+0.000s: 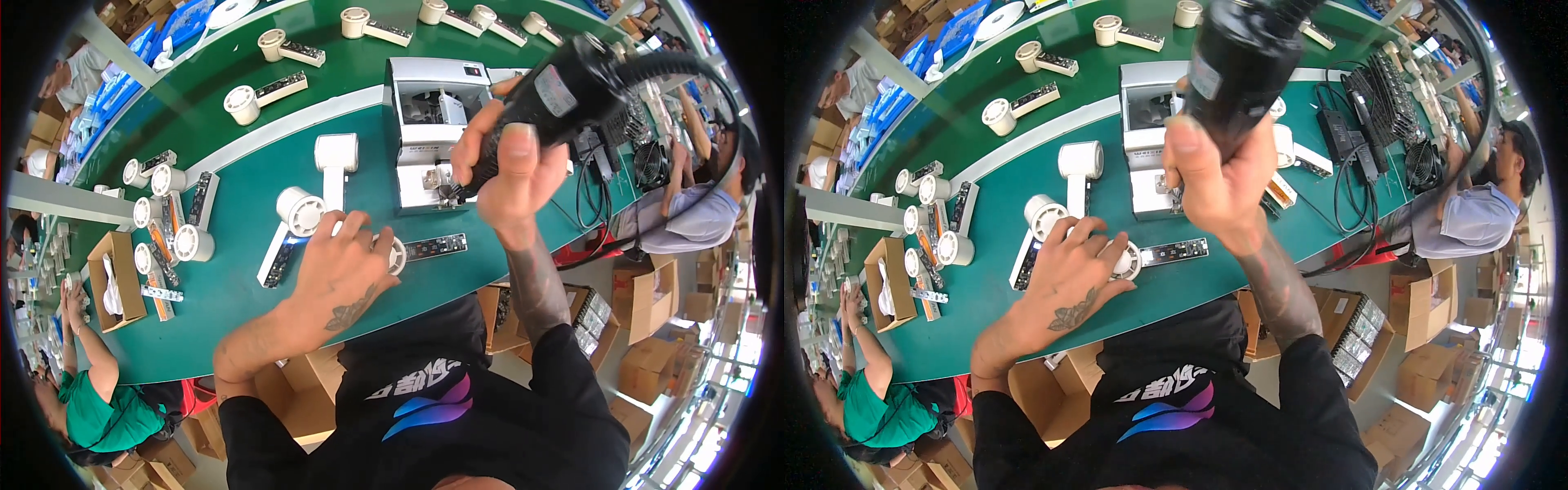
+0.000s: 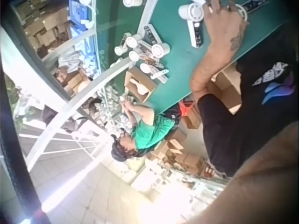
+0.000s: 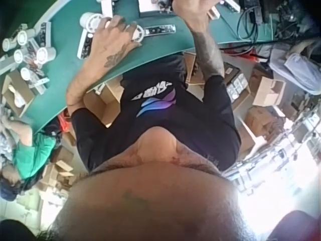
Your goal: The person positions circuit boards onto handheld fan housings, fastens them using an electric screwdriver, and places the assembled components onto the conveyor line.
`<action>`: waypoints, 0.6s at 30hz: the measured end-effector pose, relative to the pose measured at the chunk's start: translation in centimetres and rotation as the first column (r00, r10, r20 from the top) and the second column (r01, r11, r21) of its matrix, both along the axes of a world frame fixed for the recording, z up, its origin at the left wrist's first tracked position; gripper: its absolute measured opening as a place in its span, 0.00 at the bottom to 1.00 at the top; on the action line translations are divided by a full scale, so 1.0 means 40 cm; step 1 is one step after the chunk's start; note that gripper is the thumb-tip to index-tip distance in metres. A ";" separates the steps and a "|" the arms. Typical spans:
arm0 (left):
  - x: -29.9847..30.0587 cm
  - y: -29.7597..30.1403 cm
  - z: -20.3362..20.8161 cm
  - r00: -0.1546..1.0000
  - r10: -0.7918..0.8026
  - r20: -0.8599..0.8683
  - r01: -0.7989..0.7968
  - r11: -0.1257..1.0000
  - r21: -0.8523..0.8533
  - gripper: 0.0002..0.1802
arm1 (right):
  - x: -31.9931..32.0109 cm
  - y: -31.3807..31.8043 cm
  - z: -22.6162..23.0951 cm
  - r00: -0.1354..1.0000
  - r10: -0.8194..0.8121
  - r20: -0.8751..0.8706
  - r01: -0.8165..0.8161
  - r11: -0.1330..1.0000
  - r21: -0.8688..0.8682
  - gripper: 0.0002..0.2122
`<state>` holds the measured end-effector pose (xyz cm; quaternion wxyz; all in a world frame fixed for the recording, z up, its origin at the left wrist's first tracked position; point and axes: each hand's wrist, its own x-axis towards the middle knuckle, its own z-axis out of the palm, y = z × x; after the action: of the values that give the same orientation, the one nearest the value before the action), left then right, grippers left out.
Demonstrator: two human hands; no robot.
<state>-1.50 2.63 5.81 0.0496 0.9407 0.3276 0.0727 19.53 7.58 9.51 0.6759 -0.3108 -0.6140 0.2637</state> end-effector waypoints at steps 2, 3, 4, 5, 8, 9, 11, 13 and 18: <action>-0.005 -0.003 -0.001 1.000 0.007 0.003 -0.007 1.000 -0.004 0.32 | -0.006 -0.006 -0.007 0.999 0.036 -0.015 -0.037 0.999 -0.028 0.31; -0.006 -0.004 -0.002 1.000 0.008 0.005 -0.008 1.000 -0.007 0.32 | -0.004 -0.013 -0.009 0.999 0.045 -0.023 -0.046 0.998 -0.048 0.31; -0.007 -0.003 -0.004 1.000 0.012 0.005 -0.012 1.000 -0.008 0.32 | -0.004 -0.020 -0.011 0.998 0.053 -0.031 -0.055 0.996 -0.065 0.32; -0.007 -0.003 -0.007 1.000 0.011 0.017 -0.011 1.000 -0.002 0.32 | -0.010 -0.032 -0.018 0.998 0.057 -0.032 -0.059 0.996 -0.067 0.32; -0.008 -0.003 -0.010 0.999 0.015 0.036 -0.015 1.000 -0.001 0.32 | -0.025 -0.090 -0.037 0.978 0.072 -0.195 -0.120 0.963 -0.243 0.37; -0.008 -0.004 -0.011 0.999 0.014 0.045 -0.014 1.000 -0.005 0.32 | -0.028 -0.101 -0.038 0.967 0.091 -0.238 -0.159 0.946 -0.281 0.39; -0.007 -0.003 -0.017 0.999 0.016 0.049 -0.016 1.000 -0.005 0.32 | -0.054 -0.120 -0.036 0.956 0.103 -0.273 -0.185 0.939 -0.290 0.40; -0.005 -0.004 -0.018 0.999 0.020 0.051 -0.019 1.000 -0.002 0.32 | -0.071 -0.124 -0.040 0.956 0.155 -0.250 -0.230 0.924 -0.307 0.39; -0.003 -0.010 -0.010 0.999 0.030 0.041 -0.030 0.999 -0.011 0.33 | -0.088 -0.117 -0.076 0.959 0.192 -0.207 -0.240 0.941 -0.238 0.35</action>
<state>-1.61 2.22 5.40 0.0603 0.9336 0.3411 0.0912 16.01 2.92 6.48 0.6489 -0.3023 -0.5405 0.4419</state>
